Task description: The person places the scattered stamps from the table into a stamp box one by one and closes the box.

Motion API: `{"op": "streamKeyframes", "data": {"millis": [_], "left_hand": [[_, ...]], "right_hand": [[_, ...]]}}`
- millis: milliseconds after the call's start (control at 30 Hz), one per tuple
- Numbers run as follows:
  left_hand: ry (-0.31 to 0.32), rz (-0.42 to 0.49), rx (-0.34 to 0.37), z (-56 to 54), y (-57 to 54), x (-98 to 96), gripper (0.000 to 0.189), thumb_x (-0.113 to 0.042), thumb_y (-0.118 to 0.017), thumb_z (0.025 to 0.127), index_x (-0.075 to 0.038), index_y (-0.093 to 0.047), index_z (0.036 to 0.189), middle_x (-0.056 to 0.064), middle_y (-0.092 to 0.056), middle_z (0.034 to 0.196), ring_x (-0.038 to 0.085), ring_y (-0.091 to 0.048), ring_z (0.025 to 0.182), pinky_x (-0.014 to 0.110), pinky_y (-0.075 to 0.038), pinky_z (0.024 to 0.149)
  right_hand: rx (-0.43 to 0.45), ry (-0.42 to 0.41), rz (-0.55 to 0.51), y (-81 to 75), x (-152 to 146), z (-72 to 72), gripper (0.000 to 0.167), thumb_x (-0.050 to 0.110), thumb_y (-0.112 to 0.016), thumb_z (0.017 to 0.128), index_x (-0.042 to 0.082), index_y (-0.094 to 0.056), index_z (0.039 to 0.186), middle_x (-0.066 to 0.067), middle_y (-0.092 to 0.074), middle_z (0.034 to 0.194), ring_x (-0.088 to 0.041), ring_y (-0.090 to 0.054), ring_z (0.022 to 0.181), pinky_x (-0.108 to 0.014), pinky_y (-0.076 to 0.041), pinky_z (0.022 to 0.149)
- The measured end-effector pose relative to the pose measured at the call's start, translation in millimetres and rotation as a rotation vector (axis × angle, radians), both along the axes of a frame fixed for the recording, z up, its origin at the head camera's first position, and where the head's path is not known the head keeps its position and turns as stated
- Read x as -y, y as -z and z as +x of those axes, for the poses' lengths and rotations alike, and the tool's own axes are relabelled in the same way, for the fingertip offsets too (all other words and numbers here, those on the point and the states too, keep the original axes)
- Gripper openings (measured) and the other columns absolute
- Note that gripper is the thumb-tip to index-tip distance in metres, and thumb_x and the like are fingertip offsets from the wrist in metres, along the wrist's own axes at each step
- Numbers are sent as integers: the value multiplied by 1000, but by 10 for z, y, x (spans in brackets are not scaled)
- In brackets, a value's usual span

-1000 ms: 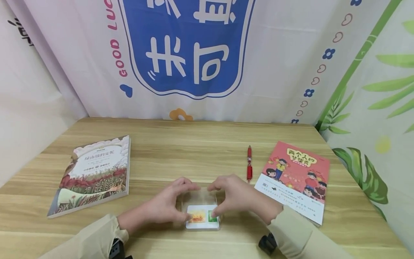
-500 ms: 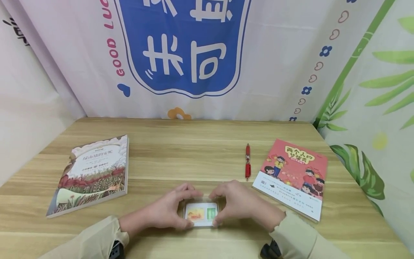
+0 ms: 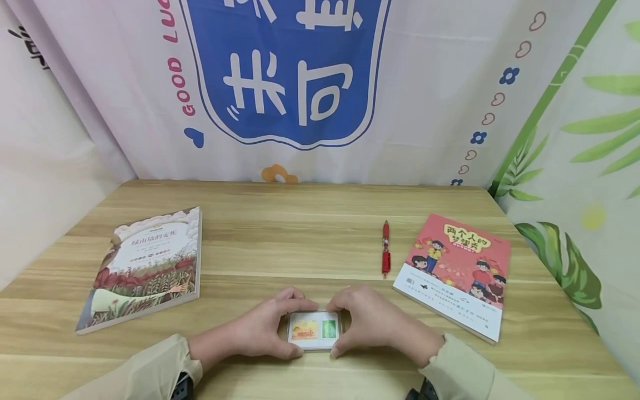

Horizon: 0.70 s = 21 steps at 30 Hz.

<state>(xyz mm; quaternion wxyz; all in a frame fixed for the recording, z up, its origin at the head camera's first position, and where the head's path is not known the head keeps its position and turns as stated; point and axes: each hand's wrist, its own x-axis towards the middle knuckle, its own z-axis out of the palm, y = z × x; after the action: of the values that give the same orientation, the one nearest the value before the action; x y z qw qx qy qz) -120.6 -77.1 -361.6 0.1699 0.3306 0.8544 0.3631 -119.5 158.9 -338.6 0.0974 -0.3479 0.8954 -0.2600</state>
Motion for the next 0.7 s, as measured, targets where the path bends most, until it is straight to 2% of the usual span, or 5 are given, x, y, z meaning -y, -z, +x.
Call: {"op": "streamKeyframes", "data": {"millis": [200,367,567,700], "left_hand": [[15,-26,9,-6,-10,13,69,-22,-79,65,-14,-54,129,-7,-43,113,7,-42,98,20,-39,86],[37,-53,10,-5,-26,9,68,-23,-79,67,-16,-53,129,-9,-42,114,7,-41,100,21,-38,86],[39,-78,19,9,-55,-10,66,-24,-79,69,-17,-53,129,-11,-41,115,8,-39,104,22,-37,88],[28,-82,19,16,-88,-7,66,-23,-78,70,-17,-52,130,-9,-41,117,9,-39,105,24,-37,88]], "right_hand": [[4,16,25,-1,8,34,60,46,-81,61,10,-67,107,5,-65,103,-10,-57,96,-32,-47,86],[-6,38,49,-11,24,90,58,41,-82,61,9,-66,107,3,-65,103,-13,-56,98,-34,-47,86],[2,105,51,-22,67,154,57,35,-84,59,9,-64,106,2,-62,104,-15,-55,97,-39,-46,87],[26,145,16,-7,78,180,56,34,-84,60,12,-60,106,3,-57,109,-16,-52,101,-43,-44,90]]}}
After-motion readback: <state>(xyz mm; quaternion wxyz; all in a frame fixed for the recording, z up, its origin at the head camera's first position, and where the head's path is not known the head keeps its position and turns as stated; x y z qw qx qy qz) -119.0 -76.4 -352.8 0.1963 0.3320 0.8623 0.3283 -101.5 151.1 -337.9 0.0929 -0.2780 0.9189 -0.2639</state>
